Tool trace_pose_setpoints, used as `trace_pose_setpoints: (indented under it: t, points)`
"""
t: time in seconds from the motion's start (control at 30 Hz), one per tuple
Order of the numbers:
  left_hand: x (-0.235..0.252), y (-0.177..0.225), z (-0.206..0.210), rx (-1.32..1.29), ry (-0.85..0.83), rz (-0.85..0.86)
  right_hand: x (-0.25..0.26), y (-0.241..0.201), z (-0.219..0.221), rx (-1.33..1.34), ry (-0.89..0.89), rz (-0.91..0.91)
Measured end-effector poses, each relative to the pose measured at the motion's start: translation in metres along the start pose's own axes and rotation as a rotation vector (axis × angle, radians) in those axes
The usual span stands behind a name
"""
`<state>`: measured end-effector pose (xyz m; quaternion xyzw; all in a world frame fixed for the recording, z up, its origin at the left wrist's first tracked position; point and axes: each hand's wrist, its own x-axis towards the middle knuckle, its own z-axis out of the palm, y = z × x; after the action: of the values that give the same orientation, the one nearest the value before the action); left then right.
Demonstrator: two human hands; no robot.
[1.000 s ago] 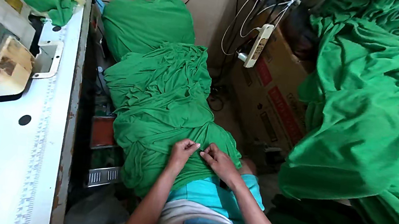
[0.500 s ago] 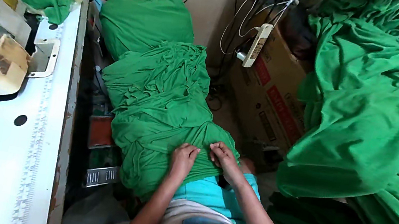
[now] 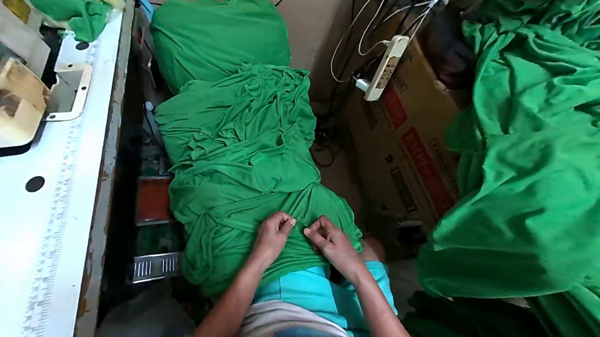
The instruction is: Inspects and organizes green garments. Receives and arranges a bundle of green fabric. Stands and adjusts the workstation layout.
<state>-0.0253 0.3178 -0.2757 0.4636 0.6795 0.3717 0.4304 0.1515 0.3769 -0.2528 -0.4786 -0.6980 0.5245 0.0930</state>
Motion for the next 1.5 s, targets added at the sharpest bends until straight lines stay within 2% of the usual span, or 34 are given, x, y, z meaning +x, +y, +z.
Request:
trace_pose_setpoints:
  t: [0.23,0.4,0.5,0.6,0.7,0.77,0.83,0.9,1.03,1.1,1.17,1.27,1.33,1.37,1.43,1.5]
  points:
    - [-0.001,-0.003,0.003,-0.054,0.057,0.025,0.0,-0.029,0.005,-0.365,-0.046,0.115]
    - [-0.001,-0.004,0.003,-0.048,0.054,0.033,0.0,-0.03,0.008,-0.423,-0.031,0.103]
    - [-0.001,-0.006,0.002,-0.066,0.059,0.032,0.002,-0.025,0.008,-0.363,-0.026,0.097]
    - [-0.005,-0.006,0.0,-0.131,0.077,0.045,0.004,-0.004,0.01,-0.125,0.061,0.022]
    - [-0.024,0.003,-0.013,-0.239,0.082,0.107,-0.003,0.001,0.01,0.127,0.164,0.001]
    - [-0.047,0.006,-0.029,-0.287,0.116,0.142,-0.003,-0.001,0.012,0.12,0.162,-0.006]
    - [-0.07,-0.005,-0.047,-0.296,0.232,0.155,-0.001,0.001,0.014,0.01,0.14,-0.049]
    - [-0.093,-0.027,-0.071,-0.246,0.438,0.105,0.002,0.003,0.017,-0.056,0.151,-0.092]
    - [-0.146,-0.083,-0.121,-0.097,0.878,-0.269,0.002,0.007,0.017,-0.022,0.18,-0.122]
    - [-0.169,-0.093,-0.133,-0.058,0.978,-0.399,0.002,0.007,0.016,-0.007,0.189,-0.12]
    - [-0.183,-0.086,-0.133,-0.059,0.923,-0.342,0.003,0.007,0.016,-0.003,0.178,-0.118]
    - [-0.179,-0.097,-0.121,0.16,0.61,-0.171,0.006,0.002,0.01,-0.059,0.141,-0.15]
    - [-0.167,-0.092,-0.114,0.326,0.464,-0.209,0.006,-0.008,-0.005,-0.184,0.163,-0.179]
    - [-0.163,-0.092,-0.114,0.359,0.456,-0.246,0.006,-0.016,-0.017,-0.258,0.201,-0.169]
    - [-0.16,-0.093,-0.124,0.313,0.553,-0.359,0.005,-0.034,-0.046,-0.369,0.266,-0.072]
    - [-0.156,-0.077,-0.143,0.103,0.685,-0.485,0.006,-0.055,-0.074,-0.366,0.294,0.057]
